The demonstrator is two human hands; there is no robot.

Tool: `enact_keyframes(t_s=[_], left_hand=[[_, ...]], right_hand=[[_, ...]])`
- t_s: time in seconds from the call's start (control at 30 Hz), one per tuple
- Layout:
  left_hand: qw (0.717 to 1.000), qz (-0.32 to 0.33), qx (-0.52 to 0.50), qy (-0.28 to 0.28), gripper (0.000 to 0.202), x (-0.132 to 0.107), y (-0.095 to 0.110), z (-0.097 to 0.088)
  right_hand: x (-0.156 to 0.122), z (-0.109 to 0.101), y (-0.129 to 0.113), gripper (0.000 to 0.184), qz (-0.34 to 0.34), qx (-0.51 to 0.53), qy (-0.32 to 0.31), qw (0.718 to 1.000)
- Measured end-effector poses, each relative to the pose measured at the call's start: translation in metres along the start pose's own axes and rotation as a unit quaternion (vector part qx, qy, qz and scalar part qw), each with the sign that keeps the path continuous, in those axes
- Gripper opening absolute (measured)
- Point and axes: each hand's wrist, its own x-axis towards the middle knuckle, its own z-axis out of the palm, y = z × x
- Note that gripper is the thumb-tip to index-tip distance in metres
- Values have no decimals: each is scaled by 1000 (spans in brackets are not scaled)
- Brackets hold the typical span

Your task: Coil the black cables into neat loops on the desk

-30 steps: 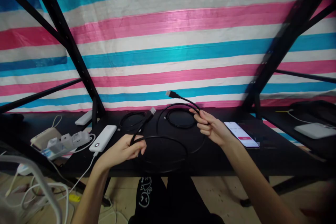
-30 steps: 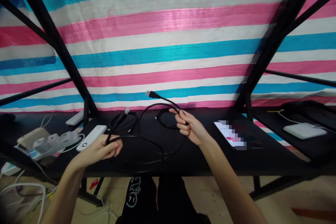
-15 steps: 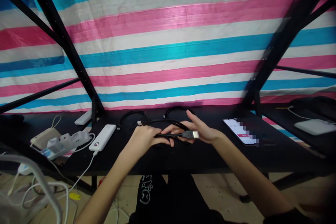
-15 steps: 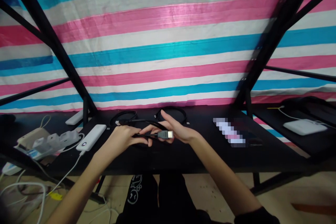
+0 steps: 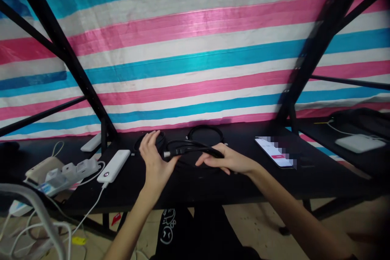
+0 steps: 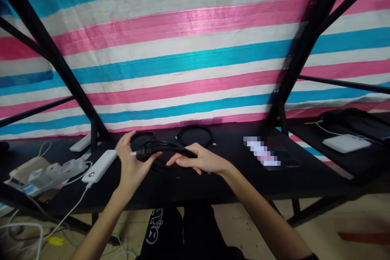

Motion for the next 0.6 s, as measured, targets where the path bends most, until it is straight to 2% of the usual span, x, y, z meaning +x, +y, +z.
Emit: enact_keyframes(t_s=[0.03,0.07,0.13,0.2,0.27,0.37,0.43,0.53,0.6], left_hand=[[995,-53,-74,-45,56,-2,1,2],[977,-113,-150,-99,46,-4,3,4],[916,-238,-264,-187,28,-8,8,9],[857,-338,-318,-222,30,-12,13,12],[793,-413,-367,-256,34,-17,15,16],[667,-496,-455,-319,42,-22,15,25],[596,-535,-490,-343,43,-25,13,35],[528,-574,-517,-354,44,-30,8,54],[518,-583,-525,-341,45,-33,4,69]], right_hand=[[-2,0,5,35,-6,17,-4,1000],[-4,1,11,36,-7,33,3,999],[-4,4,23,37,-5,62,49,997],[-4,7,33,43,5,90,117,989],[-6,9,40,52,35,134,165,977],[-16,7,45,62,107,239,174,949],[-23,2,47,58,142,297,161,930],[-28,-11,57,46,179,336,166,910],[-28,-23,69,36,194,343,201,897]])
